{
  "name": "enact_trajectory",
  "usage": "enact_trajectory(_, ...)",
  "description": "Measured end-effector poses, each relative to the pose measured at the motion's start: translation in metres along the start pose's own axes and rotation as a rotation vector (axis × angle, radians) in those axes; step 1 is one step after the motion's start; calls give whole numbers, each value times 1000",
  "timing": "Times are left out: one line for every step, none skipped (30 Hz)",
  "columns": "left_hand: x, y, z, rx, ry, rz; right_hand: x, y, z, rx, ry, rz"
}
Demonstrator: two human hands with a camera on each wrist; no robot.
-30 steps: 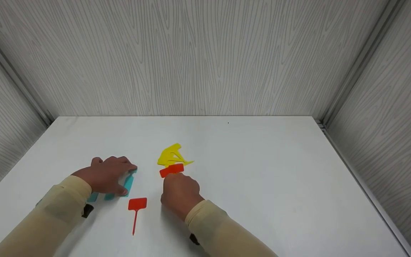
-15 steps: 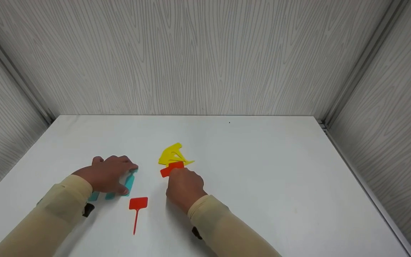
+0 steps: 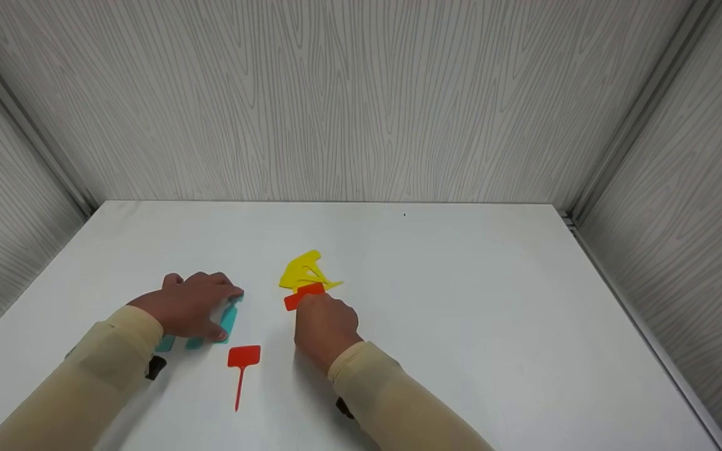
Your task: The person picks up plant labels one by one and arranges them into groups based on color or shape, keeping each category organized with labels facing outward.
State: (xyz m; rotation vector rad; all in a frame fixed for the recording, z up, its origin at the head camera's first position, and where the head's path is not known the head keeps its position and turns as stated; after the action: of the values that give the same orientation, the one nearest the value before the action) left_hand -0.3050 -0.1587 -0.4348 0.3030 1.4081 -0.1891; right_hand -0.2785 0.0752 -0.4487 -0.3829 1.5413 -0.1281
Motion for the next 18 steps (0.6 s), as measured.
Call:
enact_trajectory(0,0,0,-1,0,-1,0,0,0,3,-1,7)
enact_trajectory(0,0,0,-3,0,-2,0,0,0,4,-2,11)
enact_trajectory(0,0,0,-6,0,-1,0,0,1,5,-2,13)
enact_trajectory(0,0,0,-9,-1,1,0,0,1,11,-5,11)
enact_trajectory(0,0,-1,-12,-2,3,0,0,1,17,-8,7)
enact_trajectory(0,0,-1,-15,-3,7,0,0,1,22,-11,2)
enact_trajectory(-1,0,-1,-18,-3,10,0,0,2,24,-12,-3)
enact_trajectory(-1,0,-1,-21,-4,12,0,0,2,22,-11,-8)
enact_trajectory(-1,0,-1,-21,-4,13,0,1,2,20,-9,-11)
enact_trajectory(-1,0,-1,-21,-3,13,0,1,3,20,-7,-15)
enact_trajectory(0,0,-1,-22,-3,13,1,1,3,19,-5,-19)
enact_trajectory(0,0,-1,-22,-3,12,1,2,3,17,-1,-24)
enact_trajectory(0,-1,-1,-23,-3,11,2,2,3,16,1,-27)
enact_trajectory(1,-1,-2,-22,-4,9,2,3,3,15,3,-28)
enact_trajectory(1,-1,-2,-23,-5,8,2,3,3,17,5,-30)
enact_trajectory(0,-1,-2,-25,-5,8,2,3,2,21,5,-33)
enact_trajectory(0,-1,-1,-27,-7,8,2,3,2,23,6,-35)
enact_trajectory(0,-1,-1,-27,-8,7,2,3,2,24,6,-34)
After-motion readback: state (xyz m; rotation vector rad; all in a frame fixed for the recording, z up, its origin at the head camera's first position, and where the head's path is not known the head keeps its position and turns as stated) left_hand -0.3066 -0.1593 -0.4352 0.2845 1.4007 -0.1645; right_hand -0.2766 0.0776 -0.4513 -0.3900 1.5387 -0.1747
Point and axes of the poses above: each hand's wrist, its own z-axis away from the middle knuckle, its own x-axis out of the palm, y = z × x, the point moved 4 cm from there along -z, towards the middle knuckle, and after that the axes turned 10 degrees about y, right-handed, at the moved point
